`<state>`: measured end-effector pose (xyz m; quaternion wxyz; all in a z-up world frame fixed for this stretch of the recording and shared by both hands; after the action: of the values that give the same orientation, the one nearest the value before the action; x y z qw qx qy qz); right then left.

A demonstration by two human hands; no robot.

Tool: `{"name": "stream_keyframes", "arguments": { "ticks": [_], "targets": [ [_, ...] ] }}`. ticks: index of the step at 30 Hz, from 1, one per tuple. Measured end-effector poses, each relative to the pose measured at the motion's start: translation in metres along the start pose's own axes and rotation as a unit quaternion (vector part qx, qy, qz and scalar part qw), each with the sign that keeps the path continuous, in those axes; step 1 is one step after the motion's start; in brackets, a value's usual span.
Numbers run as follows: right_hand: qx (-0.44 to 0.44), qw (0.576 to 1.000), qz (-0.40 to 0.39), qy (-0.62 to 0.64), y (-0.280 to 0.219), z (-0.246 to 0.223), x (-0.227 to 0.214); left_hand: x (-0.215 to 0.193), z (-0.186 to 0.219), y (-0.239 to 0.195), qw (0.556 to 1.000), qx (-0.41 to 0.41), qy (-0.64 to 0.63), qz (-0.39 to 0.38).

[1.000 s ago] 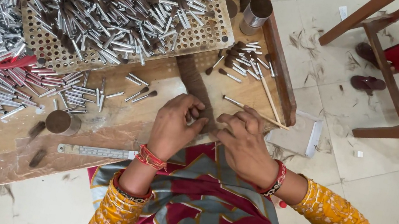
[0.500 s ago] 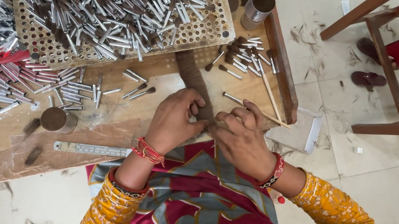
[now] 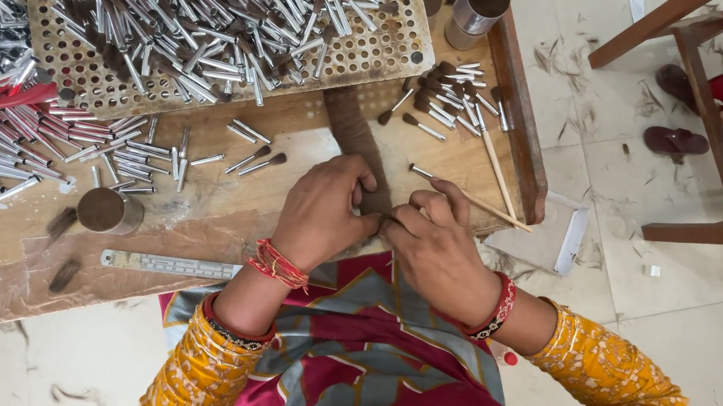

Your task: The person sits at a workbench covered with metal brush handles and brush heads, picks up components, and presses brush heads into metal ferrule handles by hand to assemble makeup brushes, placing finished brushes aside and repeating the cycle.

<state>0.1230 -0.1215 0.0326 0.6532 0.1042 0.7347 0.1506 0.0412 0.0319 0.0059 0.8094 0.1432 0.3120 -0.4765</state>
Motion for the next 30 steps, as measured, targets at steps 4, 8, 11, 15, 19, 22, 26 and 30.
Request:
{"name": "stream_keyframes", "arguments": {
  "ticks": [4,8,11,15,19,22,26,30],
  "targets": [
    [0.007,0.997,-0.056,0.046,0.004,-0.002,-0.008,-0.001,0.006,-0.003,0.999,0.010,0.021,0.048],
    [0.009,0.996,-0.069,0.061,0.001,-0.006,-0.013,-0.004,0.013,-0.010,0.992,0.050,0.031,0.107],
    [0.006,0.996,-0.033,0.078,0.001,-0.004,-0.016,-0.010,0.017,-0.020,0.987,0.079,0.001,0.140],
    [0.014,0.996,-0.052,0.074,-0.005,-0.003,-0.009,-0.020,0.023,-0.045,0.978,0.093,-0.062,0.178],
    [-0.053,0.996,-0.059,0.035,-0.010,-0.005,-0.008,-0.028,0.017,-0.072,0.973,0.027,-0.122,0.193],
    [-0.136,0.989,-0.050,-0.035,-0.015,-0.011,-0.008,-0.025,0.010,-0.086,0.973,-0.006,-0.119,0.200],
    [-0.215,0.970,-0.057,-0.096,-0.013,-0.014,-0.014,-0.011,0.009,-0.096,0.979,-0.031,-0.119,0.165],
    [-0.218,0.972,-0.055,-0.070,-0.013,-0.014,-0.023,0.002,0.014,-0.095,0.977,-0.056,-0.185,0.086]
  ]
}}
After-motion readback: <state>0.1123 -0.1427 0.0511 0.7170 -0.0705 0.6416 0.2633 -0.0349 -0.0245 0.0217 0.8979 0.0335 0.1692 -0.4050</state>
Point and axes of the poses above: each hand's wrist, its own y-axis towards the middle knuckle, its own x-axis out of the palm, z = x × y, the point moved 3 cm from there along y, towards the middle knuckle, and after that the axes turned 5 degrees about -x, right-handed, at the moved point
